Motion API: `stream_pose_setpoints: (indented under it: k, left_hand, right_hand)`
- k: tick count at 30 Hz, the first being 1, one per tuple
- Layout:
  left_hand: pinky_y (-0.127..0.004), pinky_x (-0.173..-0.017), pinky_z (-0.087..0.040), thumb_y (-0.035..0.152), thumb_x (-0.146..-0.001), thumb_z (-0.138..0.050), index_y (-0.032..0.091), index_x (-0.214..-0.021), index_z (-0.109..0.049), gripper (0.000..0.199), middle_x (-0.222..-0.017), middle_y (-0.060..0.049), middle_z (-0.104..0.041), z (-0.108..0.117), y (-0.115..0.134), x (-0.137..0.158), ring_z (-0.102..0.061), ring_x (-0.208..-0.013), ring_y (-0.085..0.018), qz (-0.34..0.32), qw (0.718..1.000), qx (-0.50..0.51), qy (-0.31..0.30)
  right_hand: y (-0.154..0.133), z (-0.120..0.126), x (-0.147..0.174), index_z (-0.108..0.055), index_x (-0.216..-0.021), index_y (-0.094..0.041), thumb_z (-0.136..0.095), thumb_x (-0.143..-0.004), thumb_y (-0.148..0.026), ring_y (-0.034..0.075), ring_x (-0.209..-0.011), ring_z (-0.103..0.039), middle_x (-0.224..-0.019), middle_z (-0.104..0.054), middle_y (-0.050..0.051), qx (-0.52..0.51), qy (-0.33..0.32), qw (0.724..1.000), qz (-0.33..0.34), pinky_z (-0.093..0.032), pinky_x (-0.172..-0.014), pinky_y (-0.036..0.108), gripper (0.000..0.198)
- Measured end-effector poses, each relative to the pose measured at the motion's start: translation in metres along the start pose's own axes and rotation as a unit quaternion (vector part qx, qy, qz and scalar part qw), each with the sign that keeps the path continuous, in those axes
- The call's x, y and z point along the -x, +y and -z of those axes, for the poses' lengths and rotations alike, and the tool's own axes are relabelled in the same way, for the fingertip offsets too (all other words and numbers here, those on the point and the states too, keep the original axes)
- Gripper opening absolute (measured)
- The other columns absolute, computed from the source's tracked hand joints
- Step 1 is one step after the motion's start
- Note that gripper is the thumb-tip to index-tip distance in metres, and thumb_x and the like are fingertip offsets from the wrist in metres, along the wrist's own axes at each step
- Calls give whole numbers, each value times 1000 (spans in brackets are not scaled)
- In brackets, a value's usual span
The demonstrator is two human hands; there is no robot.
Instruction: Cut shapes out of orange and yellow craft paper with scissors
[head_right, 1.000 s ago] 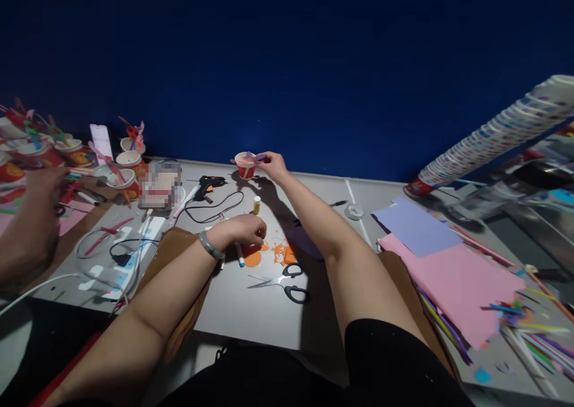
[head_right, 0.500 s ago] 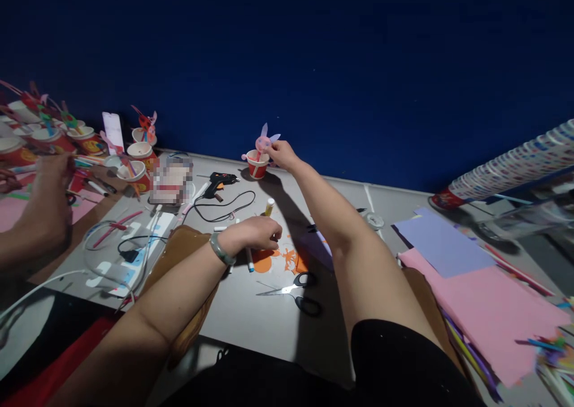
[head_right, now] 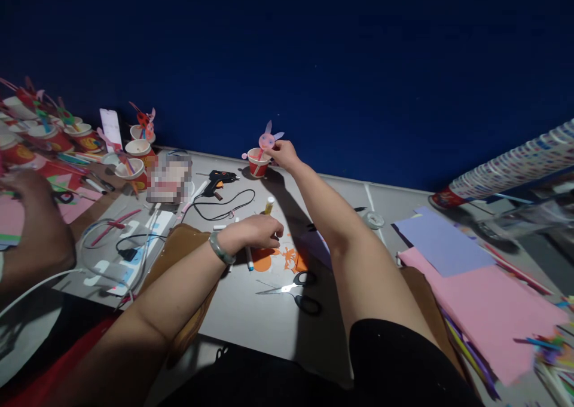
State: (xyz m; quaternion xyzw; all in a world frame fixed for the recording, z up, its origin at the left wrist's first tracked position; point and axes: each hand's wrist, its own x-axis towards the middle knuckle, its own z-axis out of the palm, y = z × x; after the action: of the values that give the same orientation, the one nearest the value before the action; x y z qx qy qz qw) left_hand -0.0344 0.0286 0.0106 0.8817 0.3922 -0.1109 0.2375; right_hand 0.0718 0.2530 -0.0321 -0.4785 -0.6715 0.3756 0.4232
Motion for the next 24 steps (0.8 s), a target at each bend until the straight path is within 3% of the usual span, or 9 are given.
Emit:
stream_pose_setpoints:
  k: [6, 10, 13, 16, 19, 24]
  left_hand:
    - [-33, -75, -47, 24, -84, -57, 14, -109, -73, 31, -108, -14, -74, 0, -1, 0, -68, -99, -28, -4, 1000, 0, 6]
    - [-33, -74, -47, 24, -84, -57, 14, -107, -73, 29, -106, -13, -74, -3, -2, -1, -68, -96, -27, -2, 1000, 4, 13]
    - [-33, -72, -47, 24, -83, -58, 15, -105, -73, 28, -106, -14, -74, -5, -4, -3, -68, -95, -27, -6, 1000, 8, 20]
    - [-34, -70, -46, 24, -83, -58, 15, -103, -72, 26, -104, -14, -74, -6, -4, -4, -68, -93, -27, -6, 1000, 11, 16]
    - [-33, -70, -46, 24, -83, -59, 15, -102, -72, 24, -103, -14, -74, -7, -4, -4, -68, -93, -27, -3, 1000, 11, 14]
    - [-33, -68, -45, 24, -83, -59, 15, -96, -71, 20, -101, -13, -74, -8, -5, -5, -69, -91, -27, -9, 1000, 9, 20]
  right_hand:
    - [-1, 6, 3, -63, -74, -16, -85, -68, -27, 14, -54, -54, -65, -62, 2, 9, 2, 1000, -19, -46, -52, 30, 26]
    - [-2, 12, 15, -59, -71, -17, -84, -69, -34, 13, -59, -50, -62, -55, -1, 76, 71, 995, 6, -40, -57, 28, 31]
    - [-7, 12, 33, -58, -74, -19, -79, -73, -36, 13, -60, -49, -62, -53, -3, 134, 114, 982, 64, -37, -60, 27, 28]
    - [-12, 7, 50, -65, -93, -19, -74, -78, -37, 13, -58, -49, -62, -55, -3, 214, 59, 966, 132, -35, -61, 27, 25]
    - [-16, 0, 57, -70, -105, -20, -69, -83, -34, 16, -63, -55, -67, -64, 0, 287, 2, 948, 136, -33, -62, 27, 26]
    - [-13, -2, 48, -75, -96, -21, -60, -90, -33, 19, -69, -60, -77, -72, 4, 345, -25, 927, 144, -32, -62, 27, 21]
